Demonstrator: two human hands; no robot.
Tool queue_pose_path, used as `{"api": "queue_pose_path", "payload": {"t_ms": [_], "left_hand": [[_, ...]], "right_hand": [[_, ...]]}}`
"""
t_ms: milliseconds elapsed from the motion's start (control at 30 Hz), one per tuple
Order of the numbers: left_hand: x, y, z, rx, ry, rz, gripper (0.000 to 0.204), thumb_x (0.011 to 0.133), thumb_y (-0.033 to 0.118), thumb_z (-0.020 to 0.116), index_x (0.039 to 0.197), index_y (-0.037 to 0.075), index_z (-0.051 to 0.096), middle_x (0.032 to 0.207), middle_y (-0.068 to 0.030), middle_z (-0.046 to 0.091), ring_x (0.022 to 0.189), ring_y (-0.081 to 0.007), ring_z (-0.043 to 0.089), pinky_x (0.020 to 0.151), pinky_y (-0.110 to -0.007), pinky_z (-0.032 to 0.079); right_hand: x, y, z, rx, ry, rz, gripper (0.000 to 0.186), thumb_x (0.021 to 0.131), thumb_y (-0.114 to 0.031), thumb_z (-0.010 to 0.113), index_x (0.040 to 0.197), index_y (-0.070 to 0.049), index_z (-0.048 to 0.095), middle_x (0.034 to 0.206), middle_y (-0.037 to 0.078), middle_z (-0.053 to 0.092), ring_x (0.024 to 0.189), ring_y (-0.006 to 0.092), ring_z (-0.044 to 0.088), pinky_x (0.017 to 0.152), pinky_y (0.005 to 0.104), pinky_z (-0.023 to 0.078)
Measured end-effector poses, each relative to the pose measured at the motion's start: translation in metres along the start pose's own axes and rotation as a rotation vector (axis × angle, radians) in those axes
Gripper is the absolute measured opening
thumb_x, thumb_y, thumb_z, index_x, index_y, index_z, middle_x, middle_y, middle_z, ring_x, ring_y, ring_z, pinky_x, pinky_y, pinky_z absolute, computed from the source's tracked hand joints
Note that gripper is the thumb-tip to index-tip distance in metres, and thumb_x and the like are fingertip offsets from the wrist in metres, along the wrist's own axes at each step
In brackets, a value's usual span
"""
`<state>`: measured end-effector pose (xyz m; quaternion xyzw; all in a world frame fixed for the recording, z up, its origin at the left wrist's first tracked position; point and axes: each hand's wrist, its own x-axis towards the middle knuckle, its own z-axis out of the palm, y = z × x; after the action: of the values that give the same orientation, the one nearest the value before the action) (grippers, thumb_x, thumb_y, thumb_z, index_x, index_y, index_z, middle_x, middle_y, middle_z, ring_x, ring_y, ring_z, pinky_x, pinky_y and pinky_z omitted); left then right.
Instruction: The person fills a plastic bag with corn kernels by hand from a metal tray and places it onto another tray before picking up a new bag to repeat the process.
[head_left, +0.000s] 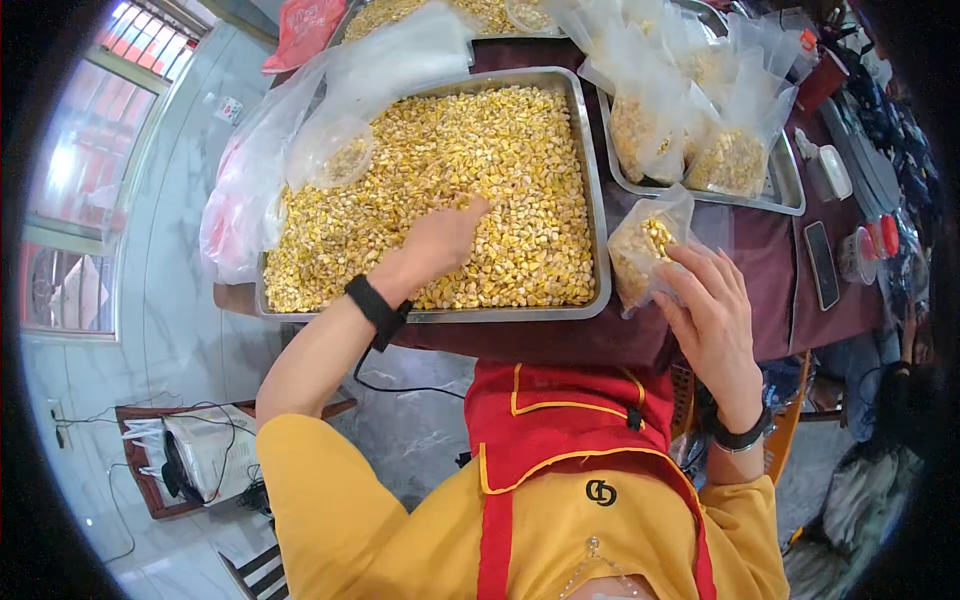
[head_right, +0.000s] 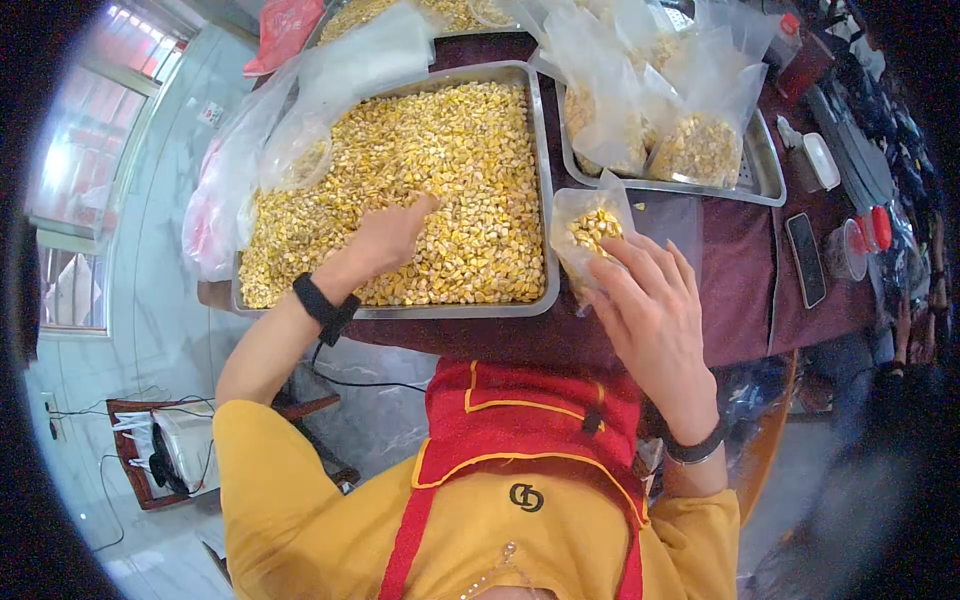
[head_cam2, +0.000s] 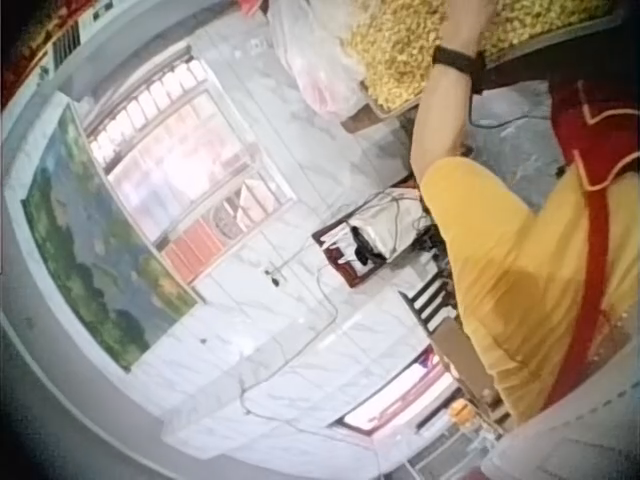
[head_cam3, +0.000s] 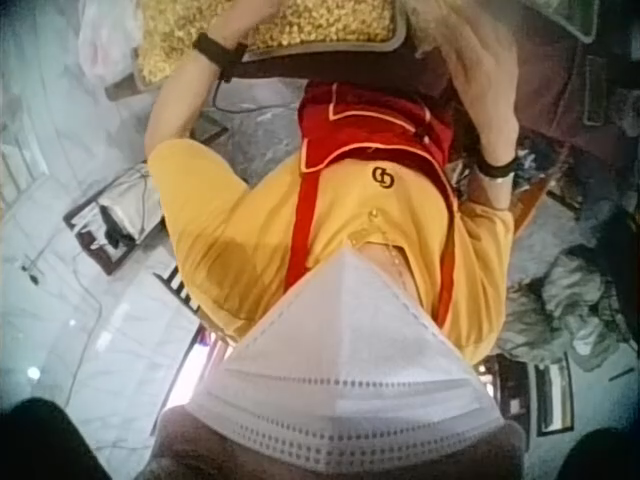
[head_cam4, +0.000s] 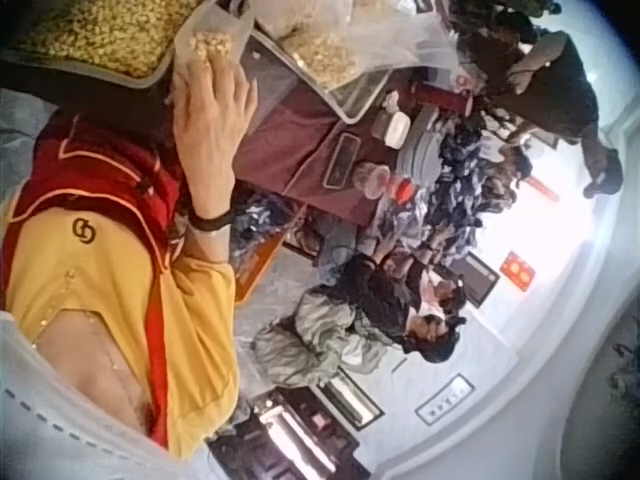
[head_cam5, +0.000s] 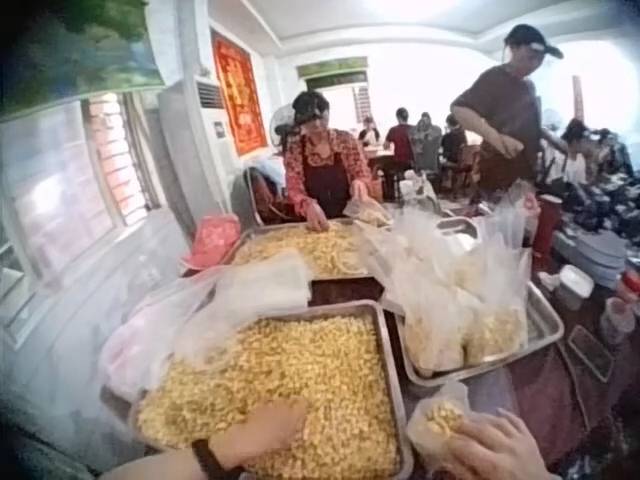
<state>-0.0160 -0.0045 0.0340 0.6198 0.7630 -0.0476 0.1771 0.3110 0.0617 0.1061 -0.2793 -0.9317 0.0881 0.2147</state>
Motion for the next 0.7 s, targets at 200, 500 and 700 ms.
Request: {"api": "queue_pose_path", "payload": {"t_ms": [200, 500, 700], "left_hand": [[-0.011, 0.037, 0.032, -0.376, -0.064, 0.476, 0.019, 0.088, 0.019, 0.053, 0.095, 0.004, 0.062, 0.085, -0.0179, 0.065, 0.084, -0.0371, 0.063, 0.07, -0.048, 0.048], [-0.004, 0.002, 0.024, -0.085, -0.073, 0.238, 0.02, 0.083, 0.022, 0.053, 0.084, 0.003, 0.059, 0.079, -0.0208, 0.062, 0.077, -0.0398, 0.06, 0.067, -0.049, 0.046], [-0.04, 0.004, 0.029, -0.155, -0.155, 0.229, 0.03, 0.093, 0.035, 0.05, 0.094, 0.005, 0.054, 0.074, -0.0219, 0.061, 0.076, -0.0413, 0.06, 0.065, -0.051, 0.045]], "right_hand": [[0.003, -0.003, 0.001, 0.007, -0.002, -0.027, 0.026, 0.079, -0.015, 0.067, 0.104, -0.008, 0.062, 0.116, 0.01, 0.059, 0.112, 0.031, 0.053, 0.097, 0.0479, 0.039], [-0.002, 0.001, -0.001, -0.021, -0.012, 0.012, 0.027, 0.079, -0.016, 0.067, 0.105, -0.01, 0.062, 0.117, 0.009, 0.059, 0.114, 0.0302, 0.053, 0.099, 0.0489, 0.038], [0.0, -0.002, 0.0, -0.001, -0.006, 0.001, 0.03, 0.079, -0.016, 0.068, 0.107, -0.01, 0.061, 0.117, 0.008, 0.059, 0.114, 0.0304, 0.053, 0.099, 0.0487, 0.038]]}}
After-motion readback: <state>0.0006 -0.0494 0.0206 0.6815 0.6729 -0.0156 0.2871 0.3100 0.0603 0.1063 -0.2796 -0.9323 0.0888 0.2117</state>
